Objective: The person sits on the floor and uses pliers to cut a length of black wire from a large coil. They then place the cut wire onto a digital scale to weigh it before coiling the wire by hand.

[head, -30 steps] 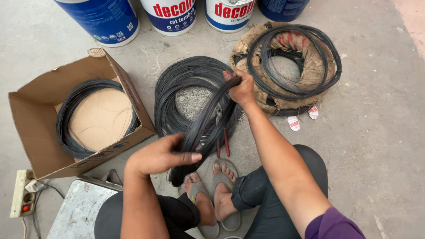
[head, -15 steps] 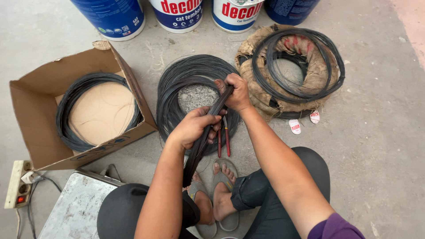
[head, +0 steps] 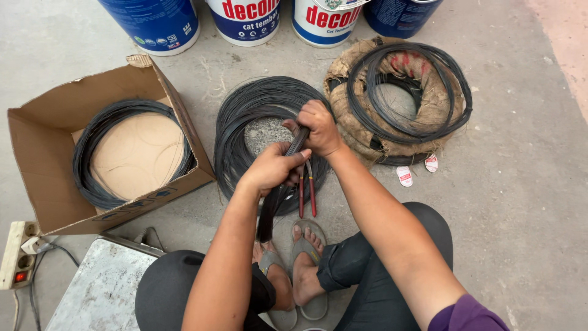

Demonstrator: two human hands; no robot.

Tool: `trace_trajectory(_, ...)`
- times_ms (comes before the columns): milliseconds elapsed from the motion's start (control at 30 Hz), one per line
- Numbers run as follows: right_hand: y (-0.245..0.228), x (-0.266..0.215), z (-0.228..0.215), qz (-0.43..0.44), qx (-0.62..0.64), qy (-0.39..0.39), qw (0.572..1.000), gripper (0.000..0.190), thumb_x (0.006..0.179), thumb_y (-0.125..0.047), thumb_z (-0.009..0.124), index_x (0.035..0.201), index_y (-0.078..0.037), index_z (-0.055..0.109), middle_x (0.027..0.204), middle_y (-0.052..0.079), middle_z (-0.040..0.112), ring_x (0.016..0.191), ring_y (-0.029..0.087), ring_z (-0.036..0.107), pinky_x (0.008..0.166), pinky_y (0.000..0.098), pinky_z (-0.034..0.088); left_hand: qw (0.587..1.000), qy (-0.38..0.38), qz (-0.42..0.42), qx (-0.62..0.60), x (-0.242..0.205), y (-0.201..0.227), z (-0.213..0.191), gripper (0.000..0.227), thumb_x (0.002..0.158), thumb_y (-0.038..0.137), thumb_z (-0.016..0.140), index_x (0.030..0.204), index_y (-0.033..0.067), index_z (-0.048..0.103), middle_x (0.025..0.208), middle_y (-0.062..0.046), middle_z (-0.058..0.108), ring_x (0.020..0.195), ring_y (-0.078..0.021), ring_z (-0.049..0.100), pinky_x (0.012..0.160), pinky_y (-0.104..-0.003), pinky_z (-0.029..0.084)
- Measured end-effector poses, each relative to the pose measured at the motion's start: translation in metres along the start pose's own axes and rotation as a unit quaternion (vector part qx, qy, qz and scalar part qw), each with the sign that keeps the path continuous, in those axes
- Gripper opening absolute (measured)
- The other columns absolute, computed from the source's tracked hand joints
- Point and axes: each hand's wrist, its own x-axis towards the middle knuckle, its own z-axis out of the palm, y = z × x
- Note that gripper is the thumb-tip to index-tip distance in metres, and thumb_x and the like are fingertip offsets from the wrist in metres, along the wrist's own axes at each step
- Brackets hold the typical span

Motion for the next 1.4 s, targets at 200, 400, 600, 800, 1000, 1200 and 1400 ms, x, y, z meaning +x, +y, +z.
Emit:
trace_trajectory(200,0.007,0.002,-0.004,-0.001,-0.074,-0.089,0.993,0.029,0.08,-0.031,0.068,0.068,-0.009,0.052,0.081,0.013,0.054,0.08,0.034,0.055,0.085,0.0462,0.044,0.985,0.138,-0.001,0.102,0.027,-0.015,0.002,0.047,0.08,0.056,0.055,0.077,0.0101,0.067,0.059,-0.008,0.059,0.064,-0.0228,0.064,0.054,-0.034,0.051)
trace_trajectory(400,-0.027,0.033,-0.048,0.47,-0.025,-0.279,0.837,0.092,0.067,-0.01,0.069,0.141,-0.016,0.016,0.129,0.03,0.033,0.123,0.046,0.037,0.105,0.0526,0.03,0.986,0.159,0.026,-0.051,0.03,-0.011,0.006,0.038,0.088,0.04,0.049,0.073,0.0059,0.054,0.047,-0.004,0.037,0.033,-0.015,0.04,0.027,-0.024,0.033)
trace_trajectory(600,-0.029,0.028,-0.035,0.729,0.453,-0.071,0.508,0.106,0.069,-0.051,0.069,0.14,0.0,0.01,0.13,0.033,0.033,0.115,0.042,0.046,0.092,0.0587,0.037,0.979,0.173,0.056,0.093,0.024,-0.021,0.007,0.049,0.088,0.048,0.048,0.08,0.0022,0.064,0.068,-0.018,0.058,0.073,-0.0287,0.057,0.065,-0.039,0.043)
trace_trajectory(800,0.006,-0.006,0.013,0.734,0.419,-0.02,0.534,0.029,0.074,-0.011,0.074,0.082,0.008,0.053,0.065,0.016,0.06,0.051,0.02,0.059,0.041,0.0317,0.047,0.972,0.188,0.088,0.11,0.003,-0.031,0.049,0.045,0.09,0.042,0.045,0.081,-0.0003,0.059,0.077,-0.025,0.06,0.087,-0.0413,0.058,0.073,-0.048,0.042)
trace_trajectory(1000,-0.03,0.011,-0.011,0.718,0.426,-0.15,0.529,0.037,0.083,-0.03,0.063,0.059,-0.016,0.039,0.048,-0.008,0.028,0.037,0.003,0.029,0.033,0.0183,0.025,0.964,0.129,0.057,-0.226,0.017,-0.074,0.072,0.033,0.081,0.031,0.063,0.065,0.0071,0.046,0.045,-0.008,0.044,0.036,-0.0188,0.048,0.031,-0.026,0.038)
trace_trajectory(1200,-0.075,0.017,-0.031,0.704,0.337,-0.127,0.612,0.076,0.066,-0.026,0.081,0.117,0.007,0.036,0.048,0.003,0.041,0.037,0.012,0.041,0.03,0.0295,0.035,0.97,-0.01,-0.107,-0.217,-0.004,0.002,-0.011,0.065,0.064,0.056,0.057,0.107,0.007,0.06,0.11,-0.019,0.054,0.104,-0.0348,0.047,0.084,-0.052,0.04)
trace_trajectory(1400,-0.098,-0.063,0.033,0.604,0.22,-0.138,0.754,0.018,0.054,-0.007,0.068,0.068,-0.01,0.057,0.055,0.002,0.051,0.053,0.019,0.056,0.047,0.0284,0.044,0.955,0.022,-0.076,-0.286,0.027,0.003,-0.008,0.019,0.067,0.004,0.074,0.073,-0.0045,0.057,0.066,-0.017,0.065,0.06,-0.0243,0.067,0.052,-0.037,0.054)
